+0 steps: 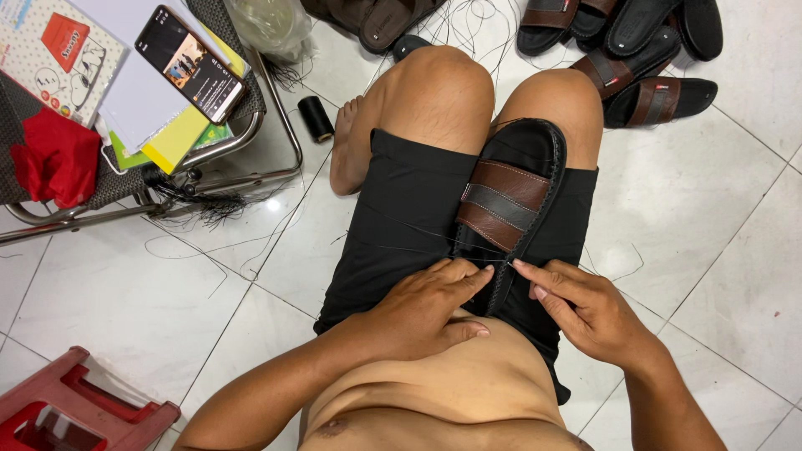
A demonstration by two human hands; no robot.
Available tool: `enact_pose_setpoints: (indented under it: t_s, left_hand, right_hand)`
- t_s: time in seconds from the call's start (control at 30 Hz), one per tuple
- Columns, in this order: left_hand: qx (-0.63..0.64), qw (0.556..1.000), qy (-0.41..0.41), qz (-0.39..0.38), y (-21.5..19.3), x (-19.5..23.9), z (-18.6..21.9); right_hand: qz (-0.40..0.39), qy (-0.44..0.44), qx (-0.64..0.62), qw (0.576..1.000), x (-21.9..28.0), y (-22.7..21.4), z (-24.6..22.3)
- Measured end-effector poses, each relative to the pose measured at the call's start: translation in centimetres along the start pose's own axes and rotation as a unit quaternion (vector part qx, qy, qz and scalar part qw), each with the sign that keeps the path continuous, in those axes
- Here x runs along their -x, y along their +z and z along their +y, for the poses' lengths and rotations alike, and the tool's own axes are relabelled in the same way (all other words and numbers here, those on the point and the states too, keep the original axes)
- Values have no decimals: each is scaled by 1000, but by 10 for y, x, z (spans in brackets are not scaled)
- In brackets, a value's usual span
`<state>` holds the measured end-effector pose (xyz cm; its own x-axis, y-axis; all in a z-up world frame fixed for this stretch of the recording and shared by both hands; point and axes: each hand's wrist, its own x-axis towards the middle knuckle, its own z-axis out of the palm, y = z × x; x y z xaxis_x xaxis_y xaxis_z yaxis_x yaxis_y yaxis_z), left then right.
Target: The person sits on the floor and sews a brown and black sandal using a needle and thread. They repeatedly push the needle through the sandal's strap and pull the thread to secure it. The person briefly pauses to interact with a smartphone on a nearby chair before resuming the sewing task.
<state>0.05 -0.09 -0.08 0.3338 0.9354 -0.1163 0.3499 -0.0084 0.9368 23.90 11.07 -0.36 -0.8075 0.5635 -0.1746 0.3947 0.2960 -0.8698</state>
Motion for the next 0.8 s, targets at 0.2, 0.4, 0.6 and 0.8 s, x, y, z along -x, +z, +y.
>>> enact_pose_setpoints:
  t_s: [0.2, 0.4, 0.6, 0.8]
  left_hand:
    - [-32, 997, -38, -61, 13, -1, -8]
    - [-24, 998, -23, -60, 13, 0, -7]
    - [-49, 997, -1, -56, 12, 2, -10]
    - [-86, 995, 15, -53, 14, 0, -11]
  right_hand:
    - [-70, 32, 306, 949, 10, -6, -17]
    - [-119, 10, 500, 858, 3, -7, -30]
    - [-73, -74, 451, 887, 1, -6, -18]
    - [-10, -135, 410, 902, -8, -2, -13]
